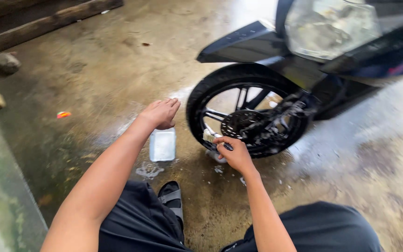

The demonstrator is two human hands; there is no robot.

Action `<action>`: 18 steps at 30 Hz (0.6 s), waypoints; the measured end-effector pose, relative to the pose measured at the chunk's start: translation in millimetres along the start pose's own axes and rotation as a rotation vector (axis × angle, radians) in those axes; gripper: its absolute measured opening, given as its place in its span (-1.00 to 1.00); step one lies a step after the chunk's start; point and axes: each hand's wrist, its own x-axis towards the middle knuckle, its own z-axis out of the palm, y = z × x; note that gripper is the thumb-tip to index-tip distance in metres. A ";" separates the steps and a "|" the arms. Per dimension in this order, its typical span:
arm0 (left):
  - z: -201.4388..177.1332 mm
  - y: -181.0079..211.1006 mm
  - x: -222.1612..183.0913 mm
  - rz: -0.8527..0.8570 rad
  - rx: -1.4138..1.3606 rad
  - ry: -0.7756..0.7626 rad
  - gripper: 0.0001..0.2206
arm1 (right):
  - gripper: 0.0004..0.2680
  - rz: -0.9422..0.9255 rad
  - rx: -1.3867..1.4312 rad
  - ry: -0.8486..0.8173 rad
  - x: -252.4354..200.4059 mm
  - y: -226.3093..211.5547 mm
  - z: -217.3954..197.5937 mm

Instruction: The person scrubs the front wheel of a motorcycle with a brush and soapy water. They repeatedly dip the brush into a small container of soap to clean the tire and rim.

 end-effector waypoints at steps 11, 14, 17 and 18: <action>9.6 -62.9 -57.8 -0.257 -0.109 -0.068 -0.20 | -0.80 -0.004 -0.234 -0.208 97.4 103.3 169.3; 29.4 -81.2 -57.1 -0.291 -0.117 -0.118 -0.17 | -0.80 0.011 -0.250 -0.225 102.6 115.4 198.1; 35.9 -91.4 -56.2 -0.317 -0.152 -0.135 -0.17 | -0.80 0.038 -0.308 -0.230 105.8 117.1 212.8; 35.6 -92.0 -56.5 -0.330 -0.158 -0.132 -0.17 | -0.78 0.011 -0.390 -0.223 108.4 120.5 216.0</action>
